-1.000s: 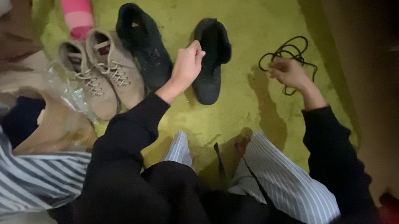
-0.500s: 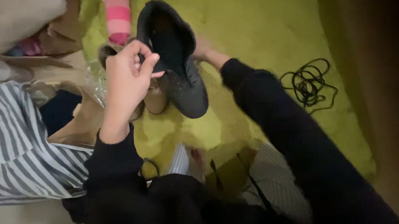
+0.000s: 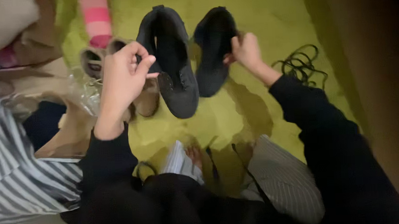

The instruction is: The person sits on a green rug and removes the laces from a pair of black shoes. They then re-lace the shoes by threading the laces through the eyelets and tying them.

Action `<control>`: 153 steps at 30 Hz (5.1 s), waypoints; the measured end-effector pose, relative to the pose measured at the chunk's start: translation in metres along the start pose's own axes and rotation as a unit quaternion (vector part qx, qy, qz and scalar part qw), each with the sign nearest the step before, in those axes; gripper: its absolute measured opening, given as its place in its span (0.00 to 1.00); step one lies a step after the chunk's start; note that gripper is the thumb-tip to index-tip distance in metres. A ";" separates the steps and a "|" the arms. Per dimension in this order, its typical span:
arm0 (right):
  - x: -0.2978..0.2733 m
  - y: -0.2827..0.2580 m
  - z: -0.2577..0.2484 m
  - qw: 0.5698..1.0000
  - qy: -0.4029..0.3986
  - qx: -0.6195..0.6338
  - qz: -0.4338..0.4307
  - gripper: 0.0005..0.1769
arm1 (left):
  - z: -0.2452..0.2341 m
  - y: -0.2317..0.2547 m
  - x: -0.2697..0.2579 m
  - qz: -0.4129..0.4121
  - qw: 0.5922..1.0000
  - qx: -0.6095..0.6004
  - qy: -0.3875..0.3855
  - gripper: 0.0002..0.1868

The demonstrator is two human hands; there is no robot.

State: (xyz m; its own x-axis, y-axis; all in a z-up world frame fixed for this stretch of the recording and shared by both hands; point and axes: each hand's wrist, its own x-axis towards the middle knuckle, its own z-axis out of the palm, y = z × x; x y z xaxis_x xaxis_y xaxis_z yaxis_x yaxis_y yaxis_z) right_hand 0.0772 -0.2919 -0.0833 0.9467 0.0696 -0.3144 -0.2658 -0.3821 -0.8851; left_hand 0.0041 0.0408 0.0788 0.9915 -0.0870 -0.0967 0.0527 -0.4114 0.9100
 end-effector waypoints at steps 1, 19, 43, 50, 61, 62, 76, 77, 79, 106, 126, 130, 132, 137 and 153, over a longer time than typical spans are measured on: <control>-0.007 0.004 -0.018 1.000 0.003 -0.009 0.002 0.18 | 0.007 -0.006 0.005 0.000 1.000 0.005 -0.013 0.05; -0.055 0.105 -0.080 0.996 0.006 0.026 0.088 0.21 | 0.043 -0.175 0.082 -0.032 0.995 0.084 -0.035 0.11; -0.084 0.144 -0.240 0.991 0.100 0.046 0.070 0.08 | 0.278 0.020 0.070 0.253 0.931 0.086 -0.249 0.17; -0.149 -0.016 -0.251 0.974 -0.032 0.179 -0.137 0.08 | 0.327 0.045 0.062 0.365 0.911 0.013 -0.190 0.40; -0.165 -0.036 -0.275 0.966 0.062 -0.001 -0.250 0.03 | 0.274 0.076 0.094 0.232 0.904 -0.324 -0.155 0.17; -0.165 -0.032 -0.278 0.956 0.028 -0.016 -0.291 0.03 | 0.265 0.077 0.097 0.228 0.911 -0.313 -0.141 0.18; -0.116 0.095 -0.302 0.901 0.172 0.389 0.085 0.10 | 0.078 -0.018 0.147 0.032 0.837 -0.542 -0.072 0.14; -0.113 0.106 -0.303 0.888 0.178 0.408 0.114 0.10 | 0.067 -0.023 0.145 0.018 0.851 -0.522 -0.057 0.12; -0.113 0.122 -0.298 0.908 0.182 0.352 0.134 0.08 | 0.045 -0.024 0.136 -0.039 0.856 -0.512 -0.063 0.14; -0.149 0.097 -0.048 0.965 -0.196 -0.065 -0.162 0.27 | 0.205 -0.019 -0.008 -0.083 0.861 -0.140 -0.482 0.11; -0.199 0.133 -0.006 0.922 -0.093 -0.165 -0.339 0.18 | 0.343 -0.204 -0.021 -0.278 0.896 -0.240 -0.248 0.16; -0.171 0.178 -0.009 0.951 0.126 -0.131 -0.249 0.09 | 0.350 -0.229 -0.017 -0.052 0.980 0.015 -0.191 0.13; -0.144 0.203 -0.017 0.990 0.058 -0.055 -0.114 0.10 | 0.352 -0.226 -0.016 0.079 0.985 0.029 -0.148 0.10; -0.113 0.243 -0.007 0.999 0.050 0.006 -0.018 0.11 | 0.343 -0.193 -0.021 0.089 0.972 0.163 -0.145 0.12; -0.123 0.220 -0.009 0.991 0.084 0.003 -0.109 0.09 | 0.345 -0.168 -0.016 0.125 0.954 0.237 -0.132 0.10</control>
State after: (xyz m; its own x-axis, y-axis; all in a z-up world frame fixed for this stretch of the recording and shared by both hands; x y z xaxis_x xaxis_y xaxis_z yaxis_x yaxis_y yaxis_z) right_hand -0.0957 -0.3929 -0.2364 0.9985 -0.0041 -0.0552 -0.0528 -0.3692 -0.9278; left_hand -0.0613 -0.2015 -0.2117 0.8979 -0.4365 -0.0560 -0.3035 -0.7063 0.6395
